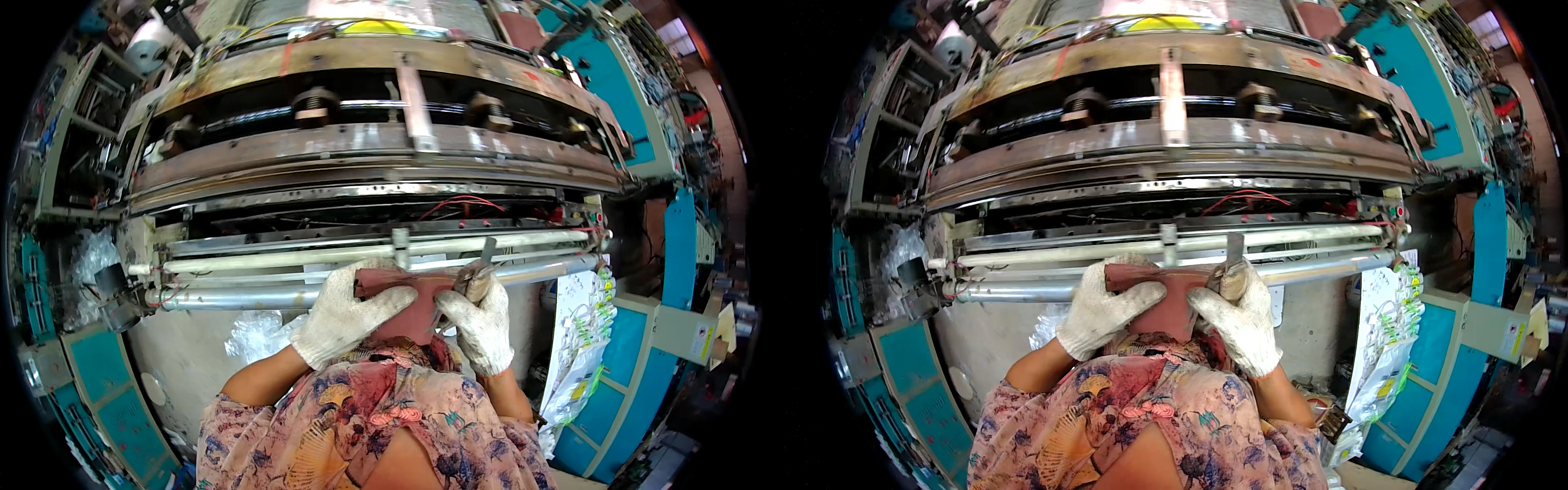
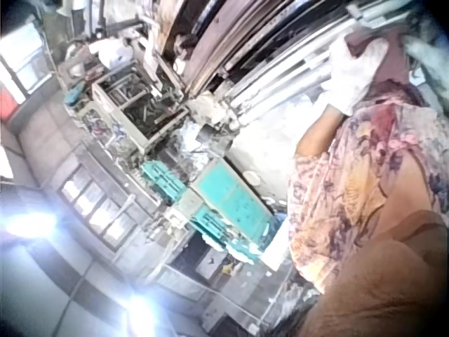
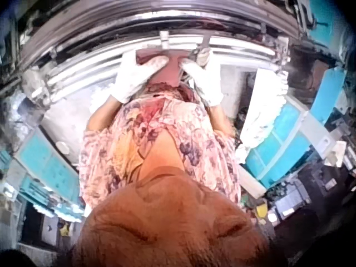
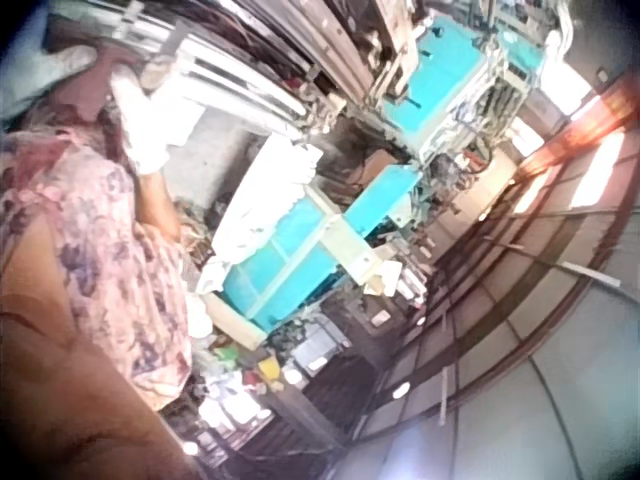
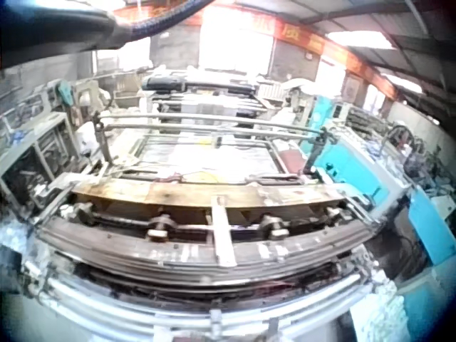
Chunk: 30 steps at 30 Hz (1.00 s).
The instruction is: The person uses a sanding block to scrub and clean the metal rollers and frame of a large industrial machine. They repeatedly rub the surface of the rollers and surrounding components with the block, then use a cloth to wipe away residue. The person also uses a small brush to clean crevices in the machine's structure.
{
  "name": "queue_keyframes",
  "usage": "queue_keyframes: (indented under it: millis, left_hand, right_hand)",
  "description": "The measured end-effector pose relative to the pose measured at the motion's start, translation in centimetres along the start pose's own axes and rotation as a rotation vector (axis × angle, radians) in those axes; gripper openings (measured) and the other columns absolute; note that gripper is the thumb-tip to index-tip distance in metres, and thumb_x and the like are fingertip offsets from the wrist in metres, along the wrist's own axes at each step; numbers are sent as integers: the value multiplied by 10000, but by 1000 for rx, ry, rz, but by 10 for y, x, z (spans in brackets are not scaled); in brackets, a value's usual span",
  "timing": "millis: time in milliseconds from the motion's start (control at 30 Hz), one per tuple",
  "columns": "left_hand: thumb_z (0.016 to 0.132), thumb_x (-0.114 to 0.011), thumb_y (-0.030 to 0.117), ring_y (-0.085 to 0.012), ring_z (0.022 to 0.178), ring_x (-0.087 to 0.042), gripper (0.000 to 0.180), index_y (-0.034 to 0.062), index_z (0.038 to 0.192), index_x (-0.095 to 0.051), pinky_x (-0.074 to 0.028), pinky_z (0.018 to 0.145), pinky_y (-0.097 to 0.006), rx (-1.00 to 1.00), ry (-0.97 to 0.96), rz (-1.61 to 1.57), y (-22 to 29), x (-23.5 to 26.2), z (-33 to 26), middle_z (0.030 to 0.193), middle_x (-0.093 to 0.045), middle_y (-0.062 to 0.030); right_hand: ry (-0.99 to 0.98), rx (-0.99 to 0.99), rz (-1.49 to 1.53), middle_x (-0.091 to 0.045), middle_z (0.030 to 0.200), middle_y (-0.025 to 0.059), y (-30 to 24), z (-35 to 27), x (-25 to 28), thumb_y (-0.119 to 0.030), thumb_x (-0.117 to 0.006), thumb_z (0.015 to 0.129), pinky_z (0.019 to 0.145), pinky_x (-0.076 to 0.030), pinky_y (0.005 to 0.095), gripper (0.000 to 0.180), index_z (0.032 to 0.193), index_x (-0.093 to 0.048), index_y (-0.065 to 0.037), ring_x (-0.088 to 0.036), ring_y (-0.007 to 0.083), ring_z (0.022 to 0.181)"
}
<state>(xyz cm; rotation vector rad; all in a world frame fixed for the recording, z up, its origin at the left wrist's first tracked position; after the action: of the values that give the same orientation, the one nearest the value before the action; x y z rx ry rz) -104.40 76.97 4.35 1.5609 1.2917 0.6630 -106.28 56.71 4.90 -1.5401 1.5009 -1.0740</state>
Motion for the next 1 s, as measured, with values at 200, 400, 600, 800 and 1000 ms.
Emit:
queue_keyframes:
  millis: [200, 400, 600, 800, 1000]
  left_hand:
    - [850, -710, 179, -143, 927, -621, 428, -60, 1179, -576, -510, 829, -287, 83, -48, 62, -3, -111, 28, 1052, -665, -127]
    - [871, -668, 189, -273, 1012, -647, 528, -108, 1266, -480, -530, 901, -364, -62, -41, -195, -28, -218, 65, 1159, -615, -226]
    - [925, -638, 271, -240, 762, -650, 414, -114, 1062, -575, -557, 742, -371, -136, 44, 135, -26, -272, 88, 875, -645, -190]
    - [874, -593, 54, -216, 772, -681, 189, -91, 987, -638, -559, 717, -316, -386, 124, 282, -7, -295, 118, 858, -684, -149]
    - [784, -554, -57, -208, 714, -675, 151, -81, 878, -669, -552, 680, -296, -464, 281, 482, 2, -301, 133, 782, -677, -146]
  right_hand:
    - [34, -25, 189, -623, 814, 20, 6, -4, 117, -105, -751, 766, 609, -490, 253, 306, 992, -571, -3, -571, 92, 690]
    - [417, 166, 346, -610, 757, 50, 33, -9, 288, -119, -744, 775, 484, -503, 257, 342, 1021, -541, 5, -594, 128, 547]
    - [952, 323, 518, -580, 704, 50, 53, 14, 445, -130, -700, 823, 314, -436, 236, 304, 1042, -512, -33, -540, 119, 415]
    - [1109, 426, 546, -525, 712, -8, 45, 97, 523, -90, -725, 799, 385, -387, 234, 248, 957, -537, -56, -477, 83, 482]
    - [1060, 550, 318, -546, 723, 2, 7, 215, 569, -86, -724, 785, 546, -418, 289, 222, 912, -549, -36, -484, 102, 590]
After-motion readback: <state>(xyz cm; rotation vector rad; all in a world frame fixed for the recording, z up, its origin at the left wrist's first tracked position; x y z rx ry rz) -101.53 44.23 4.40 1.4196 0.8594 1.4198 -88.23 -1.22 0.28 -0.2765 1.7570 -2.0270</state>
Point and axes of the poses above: each hand's wrist, its own z-axis towards the middle knuckle, its own x-axis out of the back of the hand, y = z × x, the point moved 1 cm from there along z, towards the middle knuckle
